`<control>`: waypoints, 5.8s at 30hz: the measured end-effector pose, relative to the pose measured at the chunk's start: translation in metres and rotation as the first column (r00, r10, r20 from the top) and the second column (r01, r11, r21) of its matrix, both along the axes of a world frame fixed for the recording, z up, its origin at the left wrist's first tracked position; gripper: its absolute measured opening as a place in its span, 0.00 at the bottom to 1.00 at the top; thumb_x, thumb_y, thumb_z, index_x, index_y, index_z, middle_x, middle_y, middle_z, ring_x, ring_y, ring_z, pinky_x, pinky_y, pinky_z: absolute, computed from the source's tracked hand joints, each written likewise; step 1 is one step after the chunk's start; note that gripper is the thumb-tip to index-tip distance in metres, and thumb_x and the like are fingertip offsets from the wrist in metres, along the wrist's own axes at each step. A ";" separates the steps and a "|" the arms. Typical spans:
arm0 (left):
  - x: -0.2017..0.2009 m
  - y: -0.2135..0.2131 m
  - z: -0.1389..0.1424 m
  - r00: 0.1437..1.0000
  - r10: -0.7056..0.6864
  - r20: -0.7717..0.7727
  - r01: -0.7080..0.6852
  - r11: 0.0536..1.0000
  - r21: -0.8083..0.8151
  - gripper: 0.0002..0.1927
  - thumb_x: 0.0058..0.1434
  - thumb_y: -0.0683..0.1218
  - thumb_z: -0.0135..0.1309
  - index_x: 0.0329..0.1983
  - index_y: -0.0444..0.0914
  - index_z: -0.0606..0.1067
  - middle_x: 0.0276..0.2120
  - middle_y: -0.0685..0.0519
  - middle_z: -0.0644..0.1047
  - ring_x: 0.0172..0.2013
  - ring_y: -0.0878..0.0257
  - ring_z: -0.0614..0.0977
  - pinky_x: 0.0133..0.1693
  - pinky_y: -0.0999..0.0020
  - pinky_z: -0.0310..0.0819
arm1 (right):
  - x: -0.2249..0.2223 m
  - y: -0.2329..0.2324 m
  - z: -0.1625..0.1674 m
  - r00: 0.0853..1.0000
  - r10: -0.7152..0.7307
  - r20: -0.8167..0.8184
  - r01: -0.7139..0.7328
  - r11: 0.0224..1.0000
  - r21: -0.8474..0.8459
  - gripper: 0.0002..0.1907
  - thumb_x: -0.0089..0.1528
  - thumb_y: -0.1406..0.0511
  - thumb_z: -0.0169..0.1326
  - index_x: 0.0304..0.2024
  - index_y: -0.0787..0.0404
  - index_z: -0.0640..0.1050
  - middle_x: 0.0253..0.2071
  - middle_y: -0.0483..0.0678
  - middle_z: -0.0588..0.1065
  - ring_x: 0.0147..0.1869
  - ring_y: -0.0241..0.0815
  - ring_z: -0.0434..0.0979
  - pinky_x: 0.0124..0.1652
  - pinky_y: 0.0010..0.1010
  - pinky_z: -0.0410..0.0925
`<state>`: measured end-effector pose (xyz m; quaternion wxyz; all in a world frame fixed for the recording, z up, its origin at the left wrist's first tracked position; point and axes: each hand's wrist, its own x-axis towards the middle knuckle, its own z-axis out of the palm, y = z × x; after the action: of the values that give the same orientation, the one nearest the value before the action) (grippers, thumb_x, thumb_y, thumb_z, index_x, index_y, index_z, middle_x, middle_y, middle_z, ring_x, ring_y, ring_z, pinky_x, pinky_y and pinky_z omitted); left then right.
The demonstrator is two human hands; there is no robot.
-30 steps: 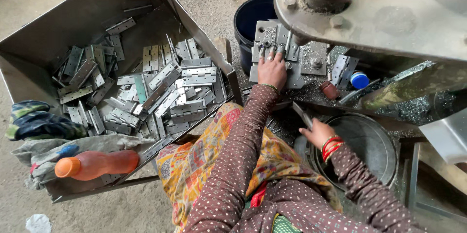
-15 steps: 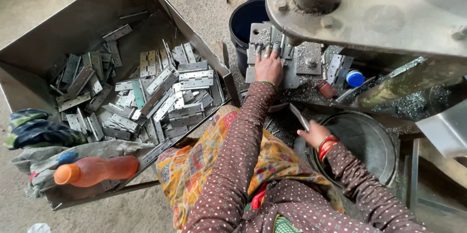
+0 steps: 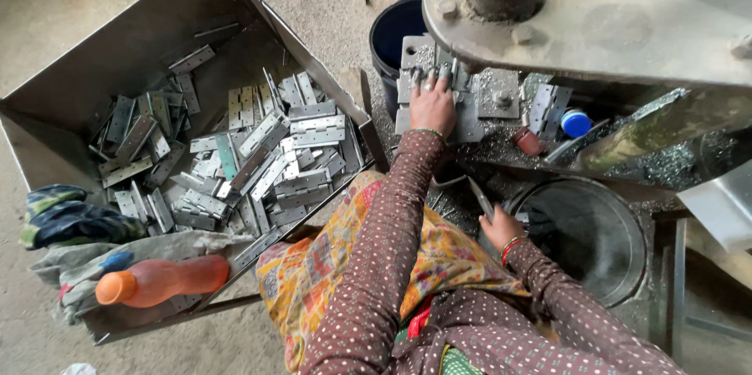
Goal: The person repeatedly picks small metal pieces from a bin, places them into a press machine, and operates the lever to process them. Processed pieces are returned to the bin. The person uses a metal rod to stir the bin contents at one point.
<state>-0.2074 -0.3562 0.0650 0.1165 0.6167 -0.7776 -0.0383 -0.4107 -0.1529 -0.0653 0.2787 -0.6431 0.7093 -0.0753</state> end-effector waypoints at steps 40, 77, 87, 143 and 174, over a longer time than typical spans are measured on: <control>0.045 0.083 0.012 0.976 0.167 0.137 -0.134 0.965 -0.227 0.26 0.64 0.50 0.46 0.62 0.32 0.72 0.64 0.42 0.69 0.64 0.51 0.72 0.64 0.52 0.60 | -0.002 -0.006 0.116 0.932 -0.002 0.363 0.210 0.818 -0.536 0.07 0.64 0.66 0.62 0.43 0.62 0.79 0.51 0.48 0.74 0.44 0.40 0.80 0.41 0.30 0.75; -0.006 0.065 -0.016 0.998 0.050 0.034 -0.043 0.981 -0.187 0.15 0.65 0.45 0.46 0.47 0.35 0.79 0.56 0.45 0.75 0.62 0.49 0.73 0.62 0.47 0.64 | -0.031 -0.030 0.017 0.978 0.149 -0.148 -0.134 0.985 0.104 0.31 0.58 0.44 0.60 0.43 0.65 0.73 0.35 0.64 0.79 0.41 0.68 0.81 0.43 0.54 0.73; 0.000 0.068 -0.007 1.000 0.013 0.011 -0.011 0.984 -0.178 0.15 0.65 0.44 0.45 0.47 0.33 0.79 0.56 0.43 0.75 0.63 0.48 0.73 0.61 0.46 0.64 | -0.006 0.019 -0.021 0.997 0.035 -0.070 -0.044 0.990 -0.133 0.28 0.62 0.49 0.53 0.52 0.65 0.72 0.40 0.66 0.79 0.42 0.69 0.79 0.41 0.57 0.72; 0.009 0.031 -0.013 0.996 -0.021 -0.087 0.018 0.999 -0.034 0.12 0.60 0.46 0.49 0.37 0.40 0.83 0.56 0.46 0.74 0.62 0.52 0.72 0.64 0.48 0.59 | -0.008 0.008 -0.013 0.996 0.018 -0.090 -0.024 0.997 -0.072 0.23 0.65 0.49 0.56 0.41 0.64 0.76 0.36 0.64 0.79 0.43 0.70 0.79 0.41 0.56 0.71; 0.324 0.133 -0.060 0.833 0.546 0.088 -0.516 0.825 -0.230 0.05 0.64 0.41 0.51 0.43 0.39 0.73 0.33 0.50 0.77 0.32 0.55 0.81 0.31 0.58 0.77 | -0.031 -0.042 0.074 1.000 0.027 -0.005 -0.024 0.958 0.285 0.22 0.61 0.50 0.60 0.41 0.63 0.76 0.22 0.49 0.74 0.17 0.41 0.71 0.21 0.36 0.67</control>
<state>0.1162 -0.2229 0.0048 0.1240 0.7955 -0.5810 0.1192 -0.4415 -0.1944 0.0084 0.3665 -0.6056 0.7056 0.0341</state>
